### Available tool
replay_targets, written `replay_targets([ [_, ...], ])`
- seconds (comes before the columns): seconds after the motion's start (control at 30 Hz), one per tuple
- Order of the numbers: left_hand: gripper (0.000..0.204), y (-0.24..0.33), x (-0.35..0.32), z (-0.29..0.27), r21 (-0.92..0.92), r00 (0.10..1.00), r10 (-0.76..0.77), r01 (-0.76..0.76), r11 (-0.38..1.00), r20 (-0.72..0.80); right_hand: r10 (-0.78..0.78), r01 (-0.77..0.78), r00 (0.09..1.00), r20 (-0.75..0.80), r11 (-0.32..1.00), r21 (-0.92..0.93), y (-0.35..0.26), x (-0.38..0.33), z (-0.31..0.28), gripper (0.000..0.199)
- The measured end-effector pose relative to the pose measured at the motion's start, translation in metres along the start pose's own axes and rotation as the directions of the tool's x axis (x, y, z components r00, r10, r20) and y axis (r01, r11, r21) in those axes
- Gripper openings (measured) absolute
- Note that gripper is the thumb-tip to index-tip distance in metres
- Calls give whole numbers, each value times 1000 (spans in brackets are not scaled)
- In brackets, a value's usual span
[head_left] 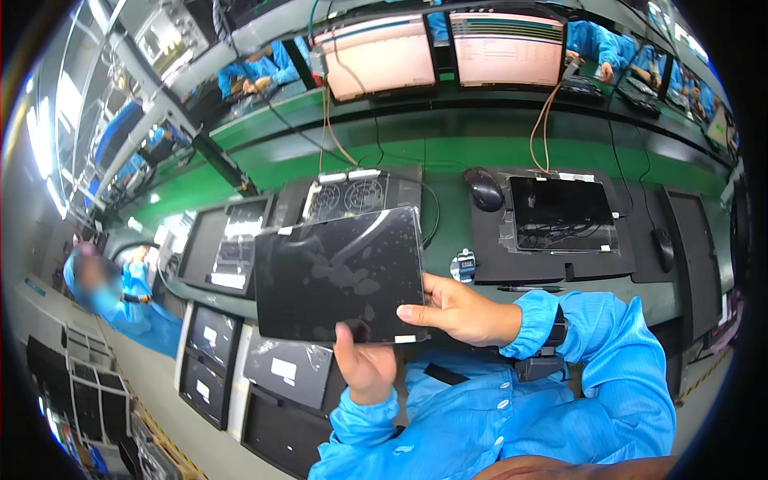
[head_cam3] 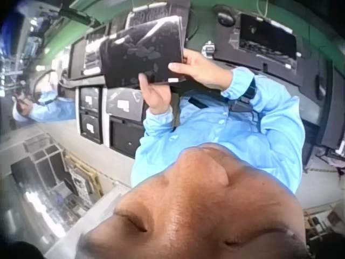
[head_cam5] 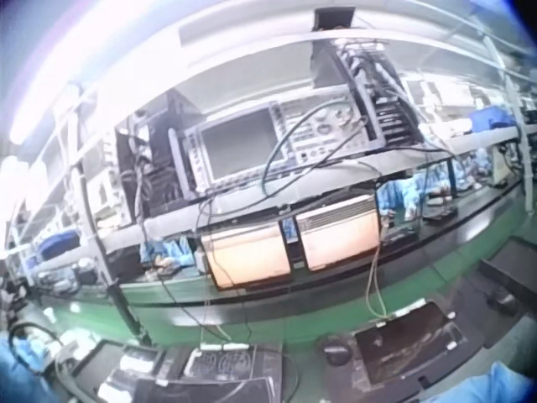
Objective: Testing tablet computers by plugging in cables, checking screens, and marking them with a pen on a production line.
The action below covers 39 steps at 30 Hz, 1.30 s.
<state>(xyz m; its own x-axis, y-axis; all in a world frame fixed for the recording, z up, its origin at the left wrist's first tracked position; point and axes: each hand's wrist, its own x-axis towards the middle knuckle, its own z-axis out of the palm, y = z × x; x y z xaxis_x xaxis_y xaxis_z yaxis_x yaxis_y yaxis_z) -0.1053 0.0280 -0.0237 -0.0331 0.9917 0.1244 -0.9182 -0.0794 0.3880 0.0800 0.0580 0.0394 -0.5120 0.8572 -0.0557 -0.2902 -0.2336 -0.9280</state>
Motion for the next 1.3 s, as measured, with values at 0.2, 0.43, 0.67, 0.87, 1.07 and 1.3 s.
replay_targets([
  [0.2, 35, 36, 15, -37, 142, 976, -50, 81, 986, -213, -519, 361, 797, 308, 1, -933, -37, 46, -100, 23],
  [0.43, 29, 45, 23, -50, 93, 974, -33, 55, 994, -222, 40, 241, 970, 240, -299, -923, -6, 103, -161, 37],
  [0.67, 23, 52, 33, -59, -7, 974, -88, 88, 996, -210, -215, 245, 950, 227, 62, -967, -35, 79, -126, 28],
  [0.87, 29, 41, 40, -56, 7, 978, -68, 71, 997, -198, -458, 398, 862, 217, 346, -850, -23, 39, -50, 23],
  [1.07, 31, 42, 32, -45, 67, 984, -75, 87, 994, -162, -550, 379, 818, 167, 299, -876, -14, 39, -38, 22],
  [1.3, 32, 42, 26, -43, 109, 982, -46, 68, 992, -186, -528, 395, 823, 209, 270, -878, -6, 33, -39, 21],
])
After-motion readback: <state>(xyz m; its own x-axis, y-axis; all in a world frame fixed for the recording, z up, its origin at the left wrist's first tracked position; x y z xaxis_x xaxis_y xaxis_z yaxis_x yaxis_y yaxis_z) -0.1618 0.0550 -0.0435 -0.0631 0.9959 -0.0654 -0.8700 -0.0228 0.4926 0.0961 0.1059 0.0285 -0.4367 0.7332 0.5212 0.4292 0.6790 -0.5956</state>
